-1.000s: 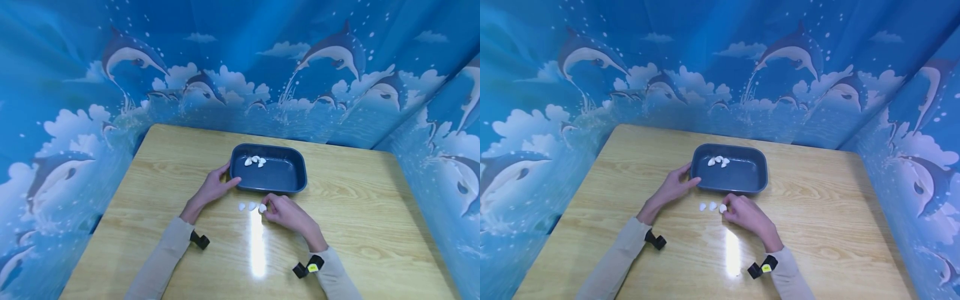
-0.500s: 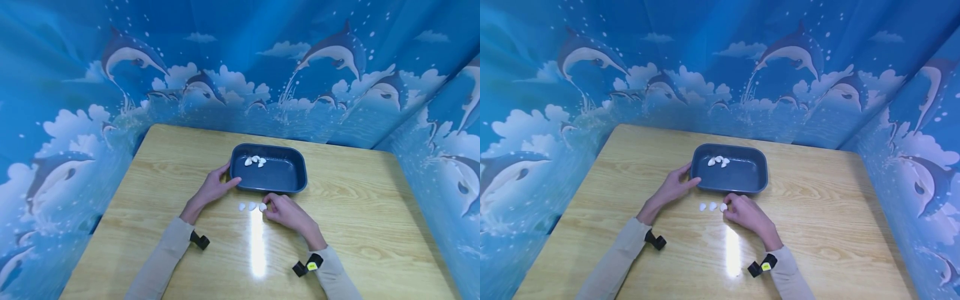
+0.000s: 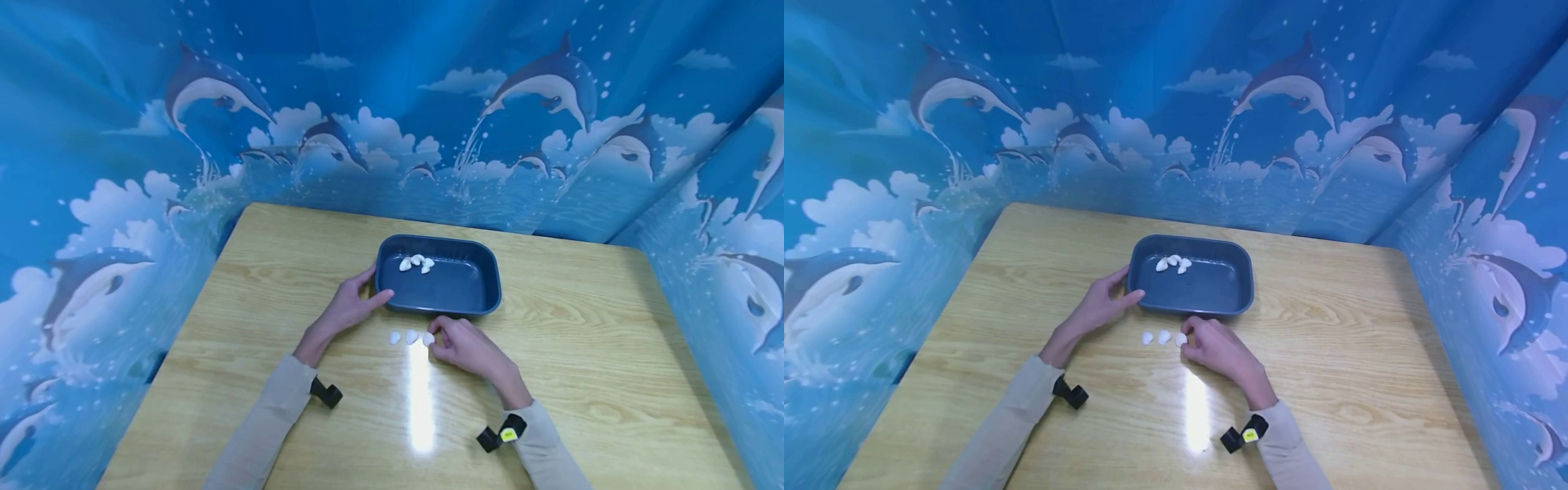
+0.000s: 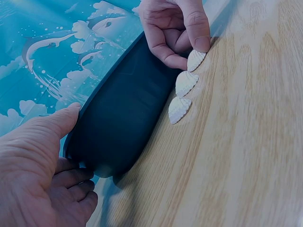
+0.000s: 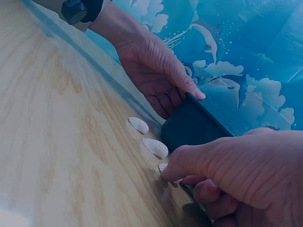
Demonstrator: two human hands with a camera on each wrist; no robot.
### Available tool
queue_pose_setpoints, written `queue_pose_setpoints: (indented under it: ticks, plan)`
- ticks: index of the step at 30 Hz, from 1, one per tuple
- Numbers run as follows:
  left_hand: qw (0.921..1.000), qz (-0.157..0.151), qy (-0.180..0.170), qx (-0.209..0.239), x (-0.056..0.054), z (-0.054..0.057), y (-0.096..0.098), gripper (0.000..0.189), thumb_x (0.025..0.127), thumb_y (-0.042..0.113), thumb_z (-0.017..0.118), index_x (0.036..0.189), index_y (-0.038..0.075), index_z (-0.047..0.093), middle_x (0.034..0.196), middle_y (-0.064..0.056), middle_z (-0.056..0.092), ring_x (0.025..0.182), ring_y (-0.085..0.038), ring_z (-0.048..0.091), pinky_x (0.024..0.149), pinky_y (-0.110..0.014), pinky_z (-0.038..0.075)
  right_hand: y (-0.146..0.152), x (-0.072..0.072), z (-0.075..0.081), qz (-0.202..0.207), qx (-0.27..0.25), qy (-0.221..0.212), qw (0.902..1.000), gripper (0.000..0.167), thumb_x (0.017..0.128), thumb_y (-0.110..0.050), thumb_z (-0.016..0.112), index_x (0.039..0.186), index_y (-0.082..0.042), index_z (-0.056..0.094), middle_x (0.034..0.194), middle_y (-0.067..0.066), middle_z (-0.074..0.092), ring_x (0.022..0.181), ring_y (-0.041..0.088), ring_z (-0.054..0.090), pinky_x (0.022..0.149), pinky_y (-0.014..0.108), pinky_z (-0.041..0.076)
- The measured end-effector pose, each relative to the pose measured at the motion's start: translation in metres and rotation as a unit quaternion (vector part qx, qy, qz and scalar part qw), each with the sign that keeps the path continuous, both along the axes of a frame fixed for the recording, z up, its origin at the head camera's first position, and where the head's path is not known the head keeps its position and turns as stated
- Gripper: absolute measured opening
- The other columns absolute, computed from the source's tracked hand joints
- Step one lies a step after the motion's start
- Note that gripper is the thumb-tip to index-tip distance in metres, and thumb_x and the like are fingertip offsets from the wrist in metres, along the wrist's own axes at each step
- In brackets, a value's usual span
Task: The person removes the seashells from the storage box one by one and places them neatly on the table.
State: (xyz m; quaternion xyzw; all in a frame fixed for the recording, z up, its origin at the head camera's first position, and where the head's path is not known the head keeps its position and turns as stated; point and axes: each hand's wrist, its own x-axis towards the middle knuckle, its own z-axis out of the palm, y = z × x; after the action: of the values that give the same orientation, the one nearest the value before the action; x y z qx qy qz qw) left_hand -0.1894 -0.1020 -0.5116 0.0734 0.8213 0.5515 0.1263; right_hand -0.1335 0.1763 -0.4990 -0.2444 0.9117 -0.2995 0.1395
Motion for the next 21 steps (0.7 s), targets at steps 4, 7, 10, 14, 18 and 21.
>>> queue_pose_setpoints:
  ticks: [4,7,10,14,18,21]
  plan:
    - [1.0000,0.000,-0.001,-0.001,0.000,0.000,0.000,0.081,0.100,0.041,0.072,0.164,0.012,0.031,0.171,-0.007,0.028,0.159,-0.028,0.019,0.129,-0.048,0.020,0.000,0.000,0.000,-0.003,0.004,-0.006,1.0000,0.020,0.096,-0.017,0.073,0.112,-0.006,0.069,0.069,-0.008,0.053,0.060,0.005,0.048,0.053,0.022,0.040]
    - [1.0000,0.000,-0.001,0.000,0.000,0.001,0.000,0.081,0.100,0.041,0.072,0.164,0.012,0.031,0.171,-0.007,0.028,0.159,-0.028,0.019,0.129,-0.048,0.020,0.000,0.000,0.001,-0.004,0.009,-0.006,0.9999,0.021,0.096,-0.018,0.074,0.113,-0.007,0.069,0.069,-0.008,0.053,0.060,0.005,0.048,0.052,0.022,0.039]
    - [1.0000,0.000,0.000,0.000,0.001,0.001,0.000,0.080,0.100,0.039,0.071,0.164,0.012,0.031,0.171,-0.007,0.028,0.159,-0.028,0.019,0.129,-0.048,0.020,0.000,0.001,0.001,-0.003,0.016,-0.002,0.9999,0.021,0.096,-0.019,0.074,0.113,-0.007,0.069,0.068,-0.009,0.052,0.059,0.005,0.047,0.052,0.022,0.039]
    - [1.0000,0.001,0.002,0.001,0.001,0.001,0.000,0.080,0.100,0.040,0.072,0.164,0.012,0.031,0.170,-0.007,0.028,0.159,-0.028,0.020,0.129,-0.048,0.020,0.001,0.001,0.001,0.002,0.024,0.008,0.9997,0.024,0.096,-0.020,0.074,0.115,-0.007,0.070,0.067,-0.010,0.052,0.058,0.003,0.046,0.050,0.022,0.038]
    - [1.0000,-0.001,0.007,0.004,0.001,0.000,0.000,0.081,0.100,0.040,0.072,0.164,0.011,0.031,0.170,-0.007,0.028,0.159,-0.029,0.021,0.129,-0.047,0.021,0.001,0.003,0.005,0.006,0.027,0.018,0.9995,0.024,0.094,-0.020,0.075,0.115,-0.007,0.071,0.066,-0.011,0.051,0.057,0.003,0.046,0.050,0.021,0.038]
    - [1.0000,-0.003,0.008,0.005,0.001,0.001,0.000,0.081,0.100,0.040,0.072,0.164,0.010,0.031,0.170,-0.008,0.028,0.159,-0.029,0.021,0.129,-0.047,0.021,0.000,0.004,0.011,0.013,0.019,0.020,0.9995,0.022,0.094,-0.018,0.075,0.113,-0.008,0.072,0.066,-0.011,0.051,0.057,0.002,0.046,0.049,0.021,0.037]
